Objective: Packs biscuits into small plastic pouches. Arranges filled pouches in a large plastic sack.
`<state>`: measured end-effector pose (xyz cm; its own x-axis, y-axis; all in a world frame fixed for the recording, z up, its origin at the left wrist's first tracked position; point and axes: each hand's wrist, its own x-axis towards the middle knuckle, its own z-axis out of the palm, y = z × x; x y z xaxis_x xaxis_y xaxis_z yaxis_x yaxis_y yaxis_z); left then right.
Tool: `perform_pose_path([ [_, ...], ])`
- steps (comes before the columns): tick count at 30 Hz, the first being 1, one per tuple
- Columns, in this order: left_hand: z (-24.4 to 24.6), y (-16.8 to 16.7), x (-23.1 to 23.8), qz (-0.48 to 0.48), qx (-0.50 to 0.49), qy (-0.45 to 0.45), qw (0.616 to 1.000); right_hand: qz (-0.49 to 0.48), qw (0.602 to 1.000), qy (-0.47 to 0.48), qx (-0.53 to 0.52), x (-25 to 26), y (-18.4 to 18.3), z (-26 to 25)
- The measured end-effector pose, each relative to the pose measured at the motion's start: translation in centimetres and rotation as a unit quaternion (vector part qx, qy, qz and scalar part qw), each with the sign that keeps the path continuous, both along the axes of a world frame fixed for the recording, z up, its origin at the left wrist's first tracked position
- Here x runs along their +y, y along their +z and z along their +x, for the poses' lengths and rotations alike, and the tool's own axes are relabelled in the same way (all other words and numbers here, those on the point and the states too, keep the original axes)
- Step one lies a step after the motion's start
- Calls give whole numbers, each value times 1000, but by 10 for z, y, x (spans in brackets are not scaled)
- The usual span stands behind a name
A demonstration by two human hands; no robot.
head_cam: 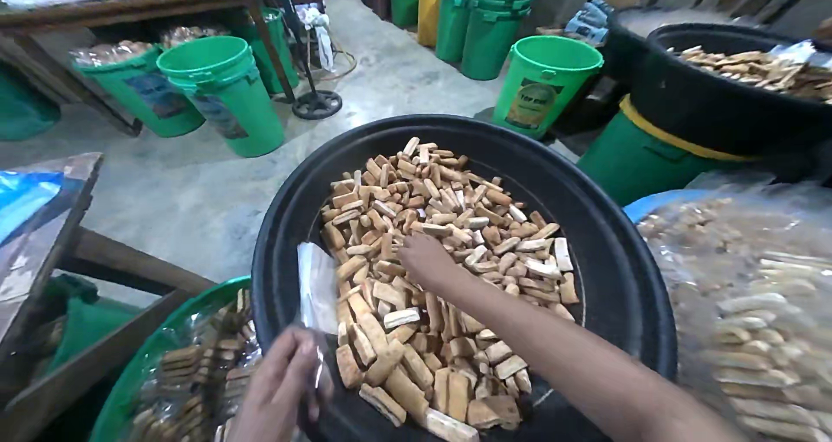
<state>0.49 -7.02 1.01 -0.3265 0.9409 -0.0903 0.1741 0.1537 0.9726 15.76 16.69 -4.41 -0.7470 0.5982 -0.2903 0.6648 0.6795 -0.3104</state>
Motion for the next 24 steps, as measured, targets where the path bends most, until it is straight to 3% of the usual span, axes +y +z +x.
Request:
perform_pose_path([
  [3, 5, 18, 51, 135, -67, 65, 986, -46, 998, -35, 13, -8, -12, -15],
  [8, 13, 41, 126, 211, -214, 147, 942, -91, 985, -122, 82, 23, 5, -3],
  [10, 6, 38, 152, 184, -293, 126, 930, -59, 992, -88, 76, 39, -1, 15],
  [13, 0, 20, 187, 147, -396, 114, 899, -56, 996, 41, 48, 41, 6, 33],
  [17, -7, -3, 201, 89, -414, 170, 890, -30, 987, 156, -34, 31, 1, 26],
  [19, -11, -4, 200, 100, -416, 178, 886, -38, 986, 160, -16, 30, 2, 27],
  [24, -20, -9, 205, 133, -442, 94, 882, -29, 988, 151, -7, 30, -5, 33],
])
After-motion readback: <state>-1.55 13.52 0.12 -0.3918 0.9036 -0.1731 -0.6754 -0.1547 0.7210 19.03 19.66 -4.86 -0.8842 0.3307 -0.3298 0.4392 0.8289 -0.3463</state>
